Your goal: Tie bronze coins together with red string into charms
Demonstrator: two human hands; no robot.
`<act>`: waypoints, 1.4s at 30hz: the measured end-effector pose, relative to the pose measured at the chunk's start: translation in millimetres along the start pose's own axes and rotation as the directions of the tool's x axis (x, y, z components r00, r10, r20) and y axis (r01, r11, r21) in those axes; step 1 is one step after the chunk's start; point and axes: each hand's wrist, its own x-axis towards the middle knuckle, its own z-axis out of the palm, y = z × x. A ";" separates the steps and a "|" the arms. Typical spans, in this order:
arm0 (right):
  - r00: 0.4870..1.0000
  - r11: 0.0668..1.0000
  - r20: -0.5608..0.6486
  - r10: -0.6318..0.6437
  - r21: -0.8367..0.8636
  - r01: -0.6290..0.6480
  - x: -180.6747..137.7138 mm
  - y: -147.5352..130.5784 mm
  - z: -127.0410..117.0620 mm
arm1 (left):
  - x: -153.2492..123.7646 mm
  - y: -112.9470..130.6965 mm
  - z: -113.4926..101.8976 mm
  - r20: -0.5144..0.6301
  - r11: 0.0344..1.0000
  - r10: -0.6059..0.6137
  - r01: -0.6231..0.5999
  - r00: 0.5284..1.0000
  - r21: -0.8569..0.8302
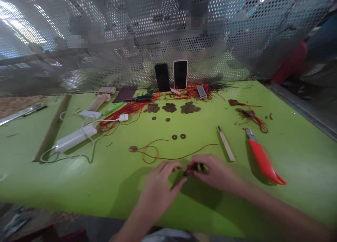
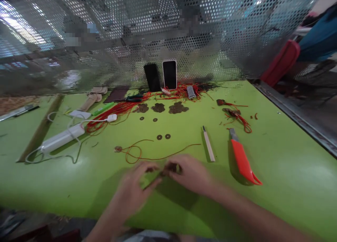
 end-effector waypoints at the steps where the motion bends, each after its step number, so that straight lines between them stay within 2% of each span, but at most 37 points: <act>1: 1.000 1.000 -0.030 0.004 0.029 -0.003 0.6 0.6 -1.3 | 7.7 -7.9 -9.9 -0.024 0.998 -0.001 0.003 1.000 0.064; 4: 0.995 0.990 -0.093 0.048 0.136 -0.035 2.8 3.3 -4.7 | 40.2 -36.9 -36.2 -0.071 0.959 -0.023 0.042 0.997 0.279; 6: 0.992 0.975 -0.097 0.084 0.216 -0.061 4.2 5.3 -6.2 | 62.4 -54.0 -43.6 -0.049 0.907 -0.018 0.037 0.999 0.419; 10: 0.990 0.936 -0.073 0.124 0.339 -0.092 6.0 9.4 -8.4 | 88.3 -67.1 -32.6 0.138 0.789 -0.007 -0.079 0.990 0.610; 13: 0.984 0.902 -0.071 0.161 0.416 -0.117 7.2 14.2 -10.0 | 91.6 -65.0 -20.5 0.175 0.728 0.014 -0.131 0.984 0.673; 16: 0.976 0.877 -0.087 0.199 0.461 -0.138 8.9 19.2 -11.0 | 86.7 -60.6 -17.7 0.126 0.753 0.051 -0.121 0.991 0.647; 19: 0.966 0.853 -0.129 0.226 0.505 -0.132 10.7 21.9 -11.1 | 75.8 -49.9 -19.5 -0.047 0.877 0.162 -0.122 0.986 0.465; 21: 0.960 0.834 -0.144 0.239 0.537 -0.127 11.4 22.2 -10.8 | 67.1 -38.4 -19.0 -0.148 0.930 0.275 -0.224 0.950 0.291; 23: 0.959 0.817 -0.136 0.248 0.561 -0.132 11.3 22.0 -10.1 | 59.5 -26.9 -15.6 -0.178 0.914 0.384 -0.346 0.906 0.210; 26: 0.963 0.805 -0.095 0.252 0.573 -0.154 10.4 22.2 -8.1 | 53.0 -17.9 -6.4 -0.193 0.855 0.506 -0.458 0.841 0.244; 29: 0.965 0.796 -0.067 0.252 0.581 -0.167 10.3 22.8 -5.5 | 51.4 -20.4 2.0 -0.194 0.813 0.568 -0.509 0.800 0.282; 34: 0.962 0.786 -0.064 0.265 0.592 -0.177 12.0 23.1 -2.4 | 50.1 -26.5 2.5 -0.191 0.785 0.591 -0.503 0.784 0.362; 39: 0.966 0.778 -0.057 0.253 0.605 -0.169 11.2 24.9 -0.2 | 48.0 -23.7 -2.8 -0.146 0.694 0.640 -0.485 0.755 0.532; 42: 0.966 0.774 -0.056 0.254 0.611 -0.168 10.6 24.8 0.1 | 46.9 -23.1 -2.1 -0.114 0.663 0.652 -0.490 0.750 0.567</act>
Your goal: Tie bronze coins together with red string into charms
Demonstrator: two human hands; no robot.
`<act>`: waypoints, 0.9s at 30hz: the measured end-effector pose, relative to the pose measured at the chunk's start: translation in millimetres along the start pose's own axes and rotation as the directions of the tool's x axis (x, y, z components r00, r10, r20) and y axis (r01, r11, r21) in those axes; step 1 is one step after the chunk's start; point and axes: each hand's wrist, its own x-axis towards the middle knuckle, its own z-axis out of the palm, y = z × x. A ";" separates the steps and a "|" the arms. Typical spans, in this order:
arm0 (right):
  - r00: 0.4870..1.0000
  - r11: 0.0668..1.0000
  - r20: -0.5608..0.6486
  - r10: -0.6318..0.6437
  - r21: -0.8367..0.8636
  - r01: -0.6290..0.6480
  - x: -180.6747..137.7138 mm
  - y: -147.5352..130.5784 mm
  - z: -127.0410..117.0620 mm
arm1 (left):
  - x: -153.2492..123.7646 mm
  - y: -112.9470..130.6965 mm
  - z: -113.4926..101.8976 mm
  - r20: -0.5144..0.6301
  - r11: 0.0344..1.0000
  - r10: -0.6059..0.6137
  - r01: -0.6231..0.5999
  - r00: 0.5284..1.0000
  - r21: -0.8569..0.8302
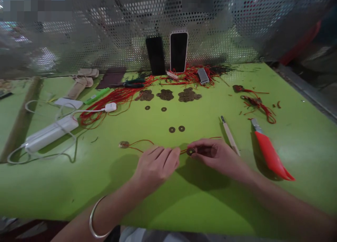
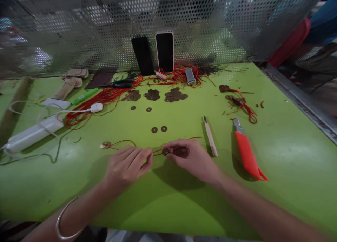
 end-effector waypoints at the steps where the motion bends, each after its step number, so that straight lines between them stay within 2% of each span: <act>1: 1.000 1.000 -0.005 0.003 -0.004 -0.003 -0.1 -0.3 0.0 | -0.3 0.4 0.4 0.005 1.000 0.007 -0.007 1.000 0.002; 11: 0.998 0.998 -0.054 -0.046 -0.047 0.043 -0.8 -5.3 -1.0 | -1.4 2.1 1.7 0.029 0.999 0.036 -0.036 0.999 -0.001; 16: 0.978 0.957 -0.100 -0.182 -0.247 0.152 -5.3 -10.3 1.5 | -3.6 1.2 3.6 0.056 0.999 0.032 -0.031 0.998 -0.017; 21: 0.942 0.878 -0.086 -0.323 -0.399 0.265 -8.3 -11.7 3.9 | -4.0 3.2 3.8 0.076 0.999 0.035 -0.035 0.997 -0.011; 27: 0.913 0.821 -0.066 -0.404 -0.466 0.330 -7.7 -9.6 7.4 | -3.2 6.7 3.8 0.033 0.998 0.053 -0.052 0.998 -0.034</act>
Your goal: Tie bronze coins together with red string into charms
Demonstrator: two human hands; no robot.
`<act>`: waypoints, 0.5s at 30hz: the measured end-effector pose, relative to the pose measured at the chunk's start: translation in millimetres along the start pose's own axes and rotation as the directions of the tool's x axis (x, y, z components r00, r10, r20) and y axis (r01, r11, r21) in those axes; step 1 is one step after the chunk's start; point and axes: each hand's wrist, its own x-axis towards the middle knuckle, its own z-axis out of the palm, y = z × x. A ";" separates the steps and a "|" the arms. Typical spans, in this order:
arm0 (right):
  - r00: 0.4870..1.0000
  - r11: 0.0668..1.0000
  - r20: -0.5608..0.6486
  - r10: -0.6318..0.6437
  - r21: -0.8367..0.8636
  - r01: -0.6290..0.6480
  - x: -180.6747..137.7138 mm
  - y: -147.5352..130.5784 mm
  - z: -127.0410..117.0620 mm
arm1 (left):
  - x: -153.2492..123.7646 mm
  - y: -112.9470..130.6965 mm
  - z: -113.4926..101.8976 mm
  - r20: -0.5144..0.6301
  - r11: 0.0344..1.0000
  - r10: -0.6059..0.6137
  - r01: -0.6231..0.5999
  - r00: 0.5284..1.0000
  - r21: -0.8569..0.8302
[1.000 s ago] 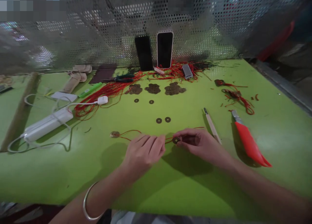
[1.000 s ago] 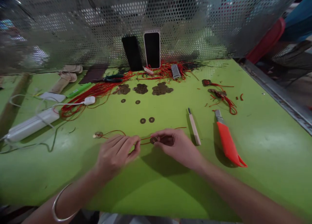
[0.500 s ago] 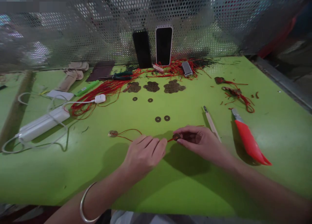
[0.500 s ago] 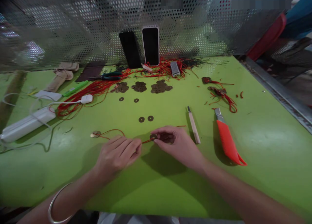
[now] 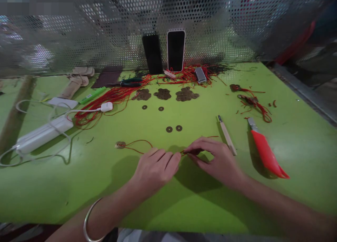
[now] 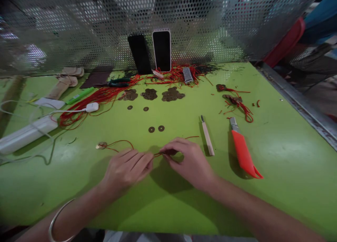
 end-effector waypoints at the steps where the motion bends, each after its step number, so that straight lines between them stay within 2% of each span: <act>1: 1.000 1.000 0.001 -0.004 0.001 0.004 -0.3 0.5 0.3 | -0.1 0.7 -0.1 -0.006 1.000 0.007 -0.007 1.000 -0.011; 7: 1.000 1.000 0.012 0.024 0.000 -0.024 -1.2 0.7 -0.6 | -1.0 3.8 -0.6 -0.039 0.998 0.023 -0.025 0.999 -0.053; 15: 0.966 0.945 0.137 0.220 0.215 -0.245 -0.8 -0.3 -2.2 | 4.3 1.4 -5.1 -0.074 0.995 -0.028 0.021 0.997 -0.095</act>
